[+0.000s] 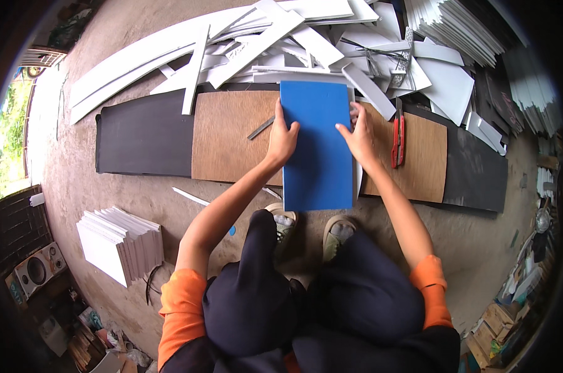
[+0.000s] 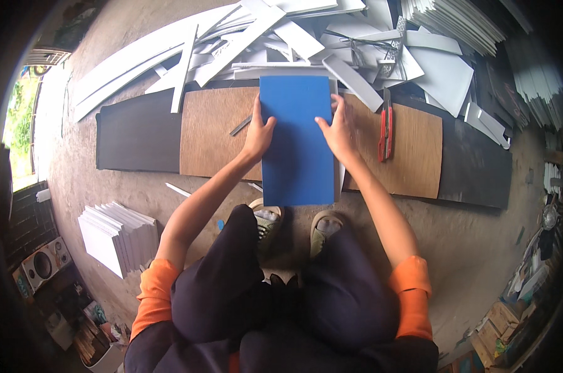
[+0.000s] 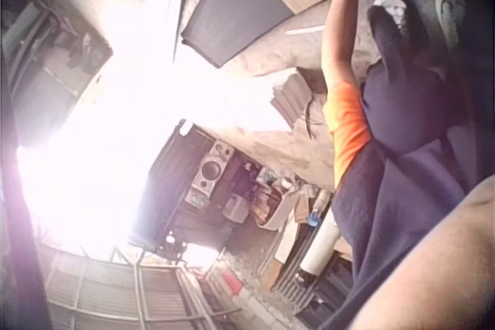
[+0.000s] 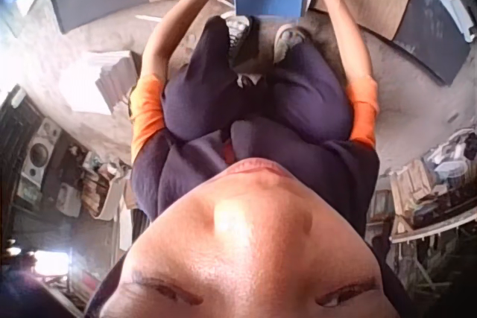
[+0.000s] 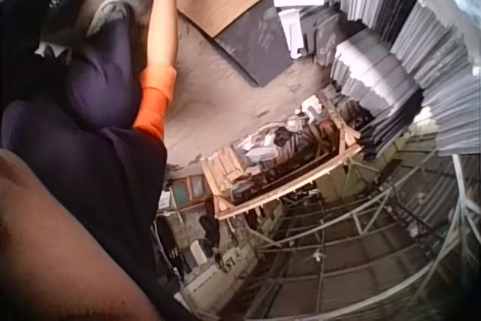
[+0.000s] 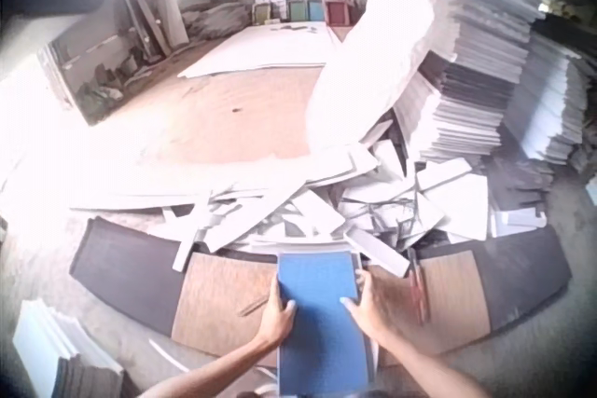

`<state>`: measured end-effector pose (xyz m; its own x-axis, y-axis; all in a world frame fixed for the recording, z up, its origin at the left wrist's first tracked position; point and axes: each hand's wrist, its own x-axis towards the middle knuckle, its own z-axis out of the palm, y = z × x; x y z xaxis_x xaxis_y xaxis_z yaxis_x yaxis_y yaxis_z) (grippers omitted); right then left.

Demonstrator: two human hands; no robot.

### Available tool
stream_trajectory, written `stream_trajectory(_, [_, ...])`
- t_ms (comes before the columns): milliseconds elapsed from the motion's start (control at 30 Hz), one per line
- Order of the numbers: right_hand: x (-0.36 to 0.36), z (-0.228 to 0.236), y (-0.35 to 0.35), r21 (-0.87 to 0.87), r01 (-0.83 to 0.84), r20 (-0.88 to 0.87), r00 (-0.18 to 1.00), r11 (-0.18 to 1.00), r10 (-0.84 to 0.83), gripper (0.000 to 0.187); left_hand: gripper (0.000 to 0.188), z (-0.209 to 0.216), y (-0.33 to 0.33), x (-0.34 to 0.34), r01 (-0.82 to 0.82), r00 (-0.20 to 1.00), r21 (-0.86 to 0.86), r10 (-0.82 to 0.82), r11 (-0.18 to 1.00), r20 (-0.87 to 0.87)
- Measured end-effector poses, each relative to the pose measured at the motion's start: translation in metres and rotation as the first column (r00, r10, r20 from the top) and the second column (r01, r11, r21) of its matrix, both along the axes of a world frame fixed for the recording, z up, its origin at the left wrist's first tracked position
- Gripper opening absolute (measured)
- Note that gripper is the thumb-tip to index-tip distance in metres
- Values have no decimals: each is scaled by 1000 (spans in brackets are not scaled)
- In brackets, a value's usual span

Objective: The person sits on the floor and uses a red utility knife to cut a blue rectangular board placed on a brown cardboard sheet. They align the board, score the edges, and trim the material, discarding the cut-off strips into a nearby pile of scrap.

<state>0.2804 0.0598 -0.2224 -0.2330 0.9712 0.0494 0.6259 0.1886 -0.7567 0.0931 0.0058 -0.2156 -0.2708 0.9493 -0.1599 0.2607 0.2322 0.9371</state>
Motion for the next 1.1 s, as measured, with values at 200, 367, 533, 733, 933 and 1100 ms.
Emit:
stream_trajectory(200, [-6,1,8,-10,59,36,998,998,-58,63,70,-7,11,5,-70,985,-90,55,993,-166])
stream_trajectory(367, [-7,5,6,-65,71,19,997,995,-69,66,67,-20,8,7,-136,906,-29,112,990,-407])
stream_trajectory(533, [0,-5,10,-52,67,33,997,996,-65,69,66,-20,2,11,-119,921,-18,103,993,-376])
stream_trajectory(733, [-2,-10,12,-76,60,36,998,995,-58,68,63,-18,-5,11,-74,921,48,87,996,-381])
stream_trajectory(933, [-6,-4,12,-46,43,82,996,998,-39,65,77,-22,-83,-7,331,840,132,-227,934,-493])
stream_trajectory(1100, [1,-15,15,-35,52,44,998,998,-50,64,114,1,-125,-15,573,727,89,-455,815,-514])
